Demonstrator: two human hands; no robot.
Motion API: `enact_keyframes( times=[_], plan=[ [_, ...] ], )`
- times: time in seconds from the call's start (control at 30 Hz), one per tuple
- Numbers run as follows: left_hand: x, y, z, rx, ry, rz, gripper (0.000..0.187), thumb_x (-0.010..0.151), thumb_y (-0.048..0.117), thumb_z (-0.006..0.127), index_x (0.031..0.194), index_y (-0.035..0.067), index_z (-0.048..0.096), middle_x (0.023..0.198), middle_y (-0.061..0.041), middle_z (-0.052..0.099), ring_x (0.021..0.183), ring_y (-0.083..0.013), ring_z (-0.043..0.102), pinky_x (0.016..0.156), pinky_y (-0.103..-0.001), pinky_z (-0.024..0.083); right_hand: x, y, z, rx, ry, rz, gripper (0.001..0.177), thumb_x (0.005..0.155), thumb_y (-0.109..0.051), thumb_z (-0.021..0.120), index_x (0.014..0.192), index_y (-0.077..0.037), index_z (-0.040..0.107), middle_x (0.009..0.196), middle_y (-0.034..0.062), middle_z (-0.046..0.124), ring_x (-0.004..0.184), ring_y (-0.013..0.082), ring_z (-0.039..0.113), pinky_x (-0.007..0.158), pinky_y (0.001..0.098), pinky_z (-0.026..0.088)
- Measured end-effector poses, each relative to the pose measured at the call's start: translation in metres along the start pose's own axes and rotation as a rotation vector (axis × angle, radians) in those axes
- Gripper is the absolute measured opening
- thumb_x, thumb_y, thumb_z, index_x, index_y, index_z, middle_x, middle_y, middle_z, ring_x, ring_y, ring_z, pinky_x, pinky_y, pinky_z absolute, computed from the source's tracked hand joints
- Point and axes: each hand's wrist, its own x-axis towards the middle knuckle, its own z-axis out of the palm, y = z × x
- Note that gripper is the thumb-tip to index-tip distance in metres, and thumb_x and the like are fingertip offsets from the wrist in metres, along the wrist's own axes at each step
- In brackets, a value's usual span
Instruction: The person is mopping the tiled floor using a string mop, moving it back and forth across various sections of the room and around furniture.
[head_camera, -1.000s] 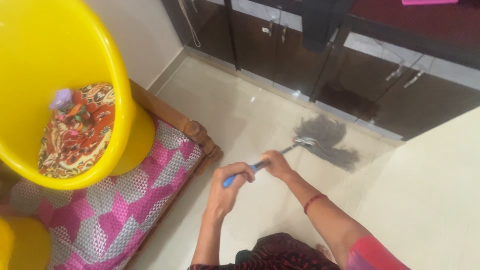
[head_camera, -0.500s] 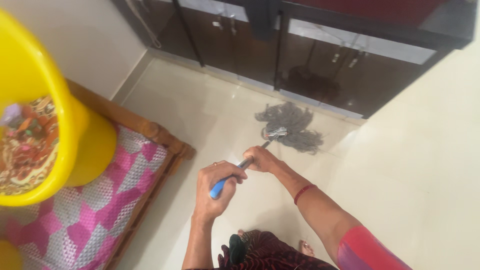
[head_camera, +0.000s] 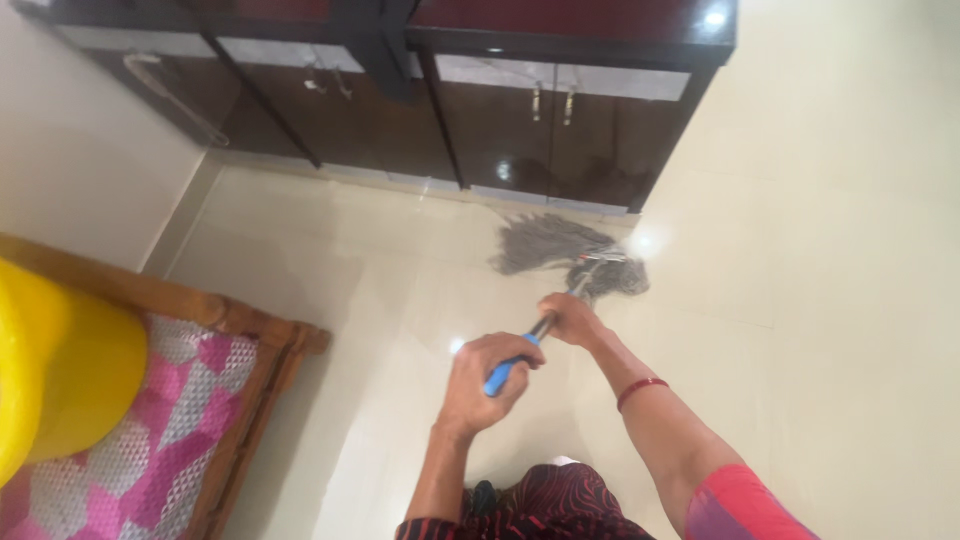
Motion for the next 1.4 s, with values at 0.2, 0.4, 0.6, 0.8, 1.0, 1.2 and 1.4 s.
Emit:
enact_keyframes(
  times=[0.2,0.4,0.6,0.8,1.0,1.2,1.4],
  plan=[
    [0.021,-0.009,0.071,-0.105,-0.199,-0.003,0.024,0.077,0.015,0.058,0.093,0.009,0.075,0.090,-0.010,0.076,0.081,-0.0263,0.074,0.079,-0.036,0.059,-0.093,0.079,-0.032,-0.140,0.216,0.285,0.022,0.066,-0.004,0.074,0.084,-0.011,0.063,0.091,0.0113,0.069,0.096,0.0371,0.064,0.083,0.0448,0.051],
    [0.028,-0.013,0.116,-0.190,-0.376,-0.216,0.027,0.078,0.011,0.056,0.096,0.012,0.077,0.091,-0.007,0.078,0.085,-0.0208,0.072,0.082,-0.034,0.057,-0.182,0.079,-0.055,-0.225,0.403,0.458,0.025,0.066,-0.007,0.077,0.088,-0.010,0.063,0.091,0.0146,0.068,0.094,0.0385,0.064,0.082,0.0459,0.051],
    [0.014,-0.021,0.133,-0.412,-0.379,-0.293,0.028,0.076,0.007,0.054,0.092,0.005,0.076,0.088,-0.008,0.075,0.091,-0.0178,0.071,0.090,-0.032,0.055,-0.224,0.063,-0.058,-0.297,0.221,0.671,0.020,0.071,-0.014,0.080,0.073,-0.007,0.061,0.082,0.0146,0.068,0.088,0.0370,0.065,0.080,0.0475,0.050],
    [-0.020,-0.011,0.107,-0.389,-0.243,-0.278,0.021,0.078,0.009,0.054,0.087,0.001,0.071,0.083,-0.010,0.071,0.085,-0.0205,0.065,0.083,-0.034,0.053,-0.199,0.045,-0.033,-0.325,0.331,0.499,0.018,0.068,-0.012,0.080,0.075,-0.009,0.064,0.081,0.0149,0.066,0.089,0.0383,0.063,0.082,0.0481,0.049],
    [-0.098,0.000,0.036,-0.341,0.022,-0.312,0.019,0.079,0.011,0.059,0.088,-0.001,0.071,0.088,-0.010,0.073,0.086,-0.0209,0.067,0.082,-0.033,0.052,-0.139,0.002,0.041,-0.208,0.267,0.301,0.019,0.063,-0.006,0.076,0.079,-0.011,0.065,0.084,0.0132,0.067,0.091,0.0390,0.063,0.079,0.0475,0.051],
    [-0.202,0.028,-0.054,-0.171,0.269,-0.347,0.019,0.076,0.009,0.059,0.085,-0.001,0.073,0.087,-0.011,0.072,0.083,-0.0224,0.065,0.076,-0.035,0.051,-0.075,-0.100,0.155,0.001,0.178,-0.077,0.009,0.076,-0.012,0.068,0.077,-0.011,0.059,0.081,0.0132,0.062,0.085,0.0394,0.060,0.076,0.0487,0.049],
    [-0.296,0.051,-0.109,-0.046,0.496,-0.345,0.021,0.072,0.004,0.058,0.080,-0.001,0.077,0.076,-0.011,0.070,0.073,-0.0223,0.062,0.067,-0.038,0.048,-0.054,-0.241,0.240,0.159,-0.082,-0.189,0.011,0.070,-0.011,0.069,0.071,-0.009,0.058,0.076,0.0134,0.061,0.084,0.0373,0.059,0.074,0.0461,0.047]
  ],
)
